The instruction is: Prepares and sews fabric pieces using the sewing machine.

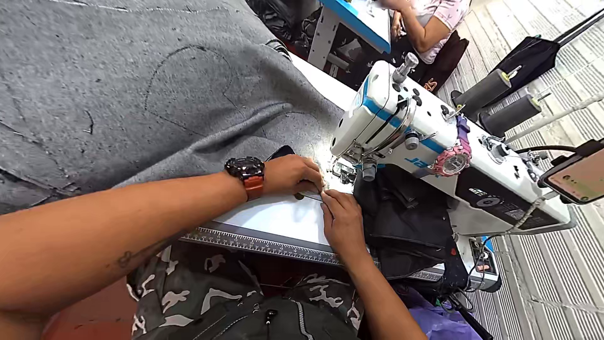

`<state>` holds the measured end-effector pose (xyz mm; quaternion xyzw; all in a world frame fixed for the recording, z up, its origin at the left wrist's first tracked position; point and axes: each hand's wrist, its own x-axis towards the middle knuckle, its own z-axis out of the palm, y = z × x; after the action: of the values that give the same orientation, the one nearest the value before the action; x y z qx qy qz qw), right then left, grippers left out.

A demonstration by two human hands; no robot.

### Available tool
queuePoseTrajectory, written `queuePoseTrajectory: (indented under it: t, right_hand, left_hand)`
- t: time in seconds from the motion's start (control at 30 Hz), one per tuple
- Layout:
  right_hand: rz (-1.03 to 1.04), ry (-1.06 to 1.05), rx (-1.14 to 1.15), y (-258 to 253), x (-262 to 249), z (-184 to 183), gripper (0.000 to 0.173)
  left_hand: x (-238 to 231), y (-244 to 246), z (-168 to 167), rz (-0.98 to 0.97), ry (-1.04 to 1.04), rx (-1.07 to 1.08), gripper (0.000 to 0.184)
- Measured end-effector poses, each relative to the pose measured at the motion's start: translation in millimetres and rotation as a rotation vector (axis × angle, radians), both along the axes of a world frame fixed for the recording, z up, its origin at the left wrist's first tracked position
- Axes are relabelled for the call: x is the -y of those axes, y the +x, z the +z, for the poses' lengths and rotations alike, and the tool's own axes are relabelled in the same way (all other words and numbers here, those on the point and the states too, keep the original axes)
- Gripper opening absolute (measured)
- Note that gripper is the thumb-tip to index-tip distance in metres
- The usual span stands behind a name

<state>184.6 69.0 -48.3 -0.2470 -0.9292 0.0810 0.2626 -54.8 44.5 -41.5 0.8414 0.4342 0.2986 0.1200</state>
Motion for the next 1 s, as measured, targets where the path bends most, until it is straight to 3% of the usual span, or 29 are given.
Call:
queuePoseTrajectory:
  t: [0.47, 0.67, 0.8, 0.9, 1.0]
  right_hand:
    - [-0.121, -0.065, 0.123, -23, -13, 4, 0.032]
    - [-0.054, -0.042, 0.064, -4, 6, -3, 0.031]
    - [-0.077, 0.084, -0.036, 15, 30, -18, 0.025]
    - [-0.084, 0.121, -0.09, 18, 33, -22, 0.023]
    - [-0.072, 0.105, -0.139, 20, 30, -23, 0.023]
  left_hand:
    - [-43, -23, 6, 0.028, 0.072, 0.029, 0.012]
    - [-51, -27, 9, 0.103, 0.058, 0.017, 0.012]
    - [-58, -35, 8, 0.118, 0.105, -0.118, 0.015]
    - [-51, -36, 19, 0.346, 0.004, -0.275, 0.037]
    - [-44, -32, 25, 0.576, -0.166, -0.27, 0.068]
